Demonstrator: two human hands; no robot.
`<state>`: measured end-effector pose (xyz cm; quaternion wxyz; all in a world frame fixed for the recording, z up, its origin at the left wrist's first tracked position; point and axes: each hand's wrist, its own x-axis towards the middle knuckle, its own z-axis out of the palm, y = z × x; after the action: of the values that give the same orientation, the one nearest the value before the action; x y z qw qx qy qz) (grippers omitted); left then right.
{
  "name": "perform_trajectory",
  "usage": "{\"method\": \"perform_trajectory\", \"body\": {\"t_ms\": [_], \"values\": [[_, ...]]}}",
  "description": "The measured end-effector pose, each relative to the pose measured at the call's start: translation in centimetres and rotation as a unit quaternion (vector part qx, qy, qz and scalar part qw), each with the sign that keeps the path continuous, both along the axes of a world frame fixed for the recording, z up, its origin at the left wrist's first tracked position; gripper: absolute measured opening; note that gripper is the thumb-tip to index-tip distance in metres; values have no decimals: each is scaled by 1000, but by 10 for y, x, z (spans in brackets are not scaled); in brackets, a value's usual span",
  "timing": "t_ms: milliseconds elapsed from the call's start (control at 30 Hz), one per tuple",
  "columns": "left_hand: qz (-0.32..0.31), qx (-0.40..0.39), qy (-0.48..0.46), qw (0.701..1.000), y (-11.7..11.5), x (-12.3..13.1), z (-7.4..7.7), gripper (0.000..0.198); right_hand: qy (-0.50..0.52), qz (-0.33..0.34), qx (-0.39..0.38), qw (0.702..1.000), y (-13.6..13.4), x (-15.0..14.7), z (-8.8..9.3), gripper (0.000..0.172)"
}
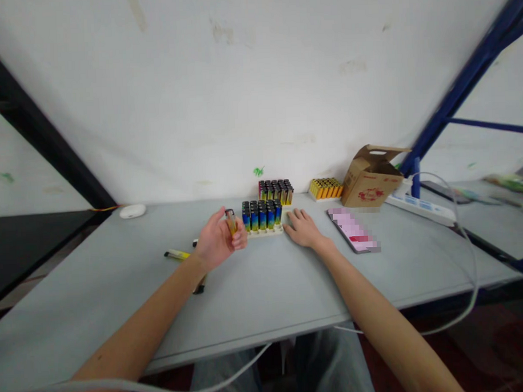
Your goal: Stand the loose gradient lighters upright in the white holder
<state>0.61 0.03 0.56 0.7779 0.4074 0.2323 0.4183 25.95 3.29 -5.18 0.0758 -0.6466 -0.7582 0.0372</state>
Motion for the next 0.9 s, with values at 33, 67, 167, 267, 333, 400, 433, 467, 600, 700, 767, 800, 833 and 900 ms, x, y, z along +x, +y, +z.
{"method": "perform_trajectory", "body": {"t_ms": [33,67,167,267,333,400,433,467,600,700,767,800,833,900], "values": [[-9,-2,-1,1000,0,-1,1,52,-1,1,2,1000,0,0,0,53],[-16,-2,1,1000,-1,-1,1,56,-1,1,4,1000,0,-1,0,53],[-32,3,13,999,-1,-2,1,60,2,0,14,1000,-1,-1,-1,52],[-33,9,20,999,-1,0,0,58,2,-1,13,1000,0,-1,-1,51],[-27,7,21,999,-2,1,0,56,0,1,12,1000,0,0,0,51],[-25,1,23,999,-3,3,0,54,0,3,13,1000,0,0,0,50],[-26,-1,24,999,-3,3,0,54,1,3,14,1000,0,-1,0,50],[-28,-2,25,999,-3,3,0,53,1,4,16,1000,0,-1,1,49],[-16,7,25,1000,-4,5,-2,51,4,8,18,1000,0,0,0,48],[13,9,31,999,-4,6,-4,50,5,8,17,1000,0,0,-1,48],[26,6,35,999,-4,8,-6,50,4,8,16,1000,1,0,-1,49],[27,6,36,999,-3,8,-7,50,3,8,15,1000,1,0,-1,49],[25,6,35,999,-3,9,-8,50,2,8,14,1000,1,0,-1,48],[9,4,30,1000,-3,8,-10,50,-2,9,13,1000,0,-1,0,48]]}}
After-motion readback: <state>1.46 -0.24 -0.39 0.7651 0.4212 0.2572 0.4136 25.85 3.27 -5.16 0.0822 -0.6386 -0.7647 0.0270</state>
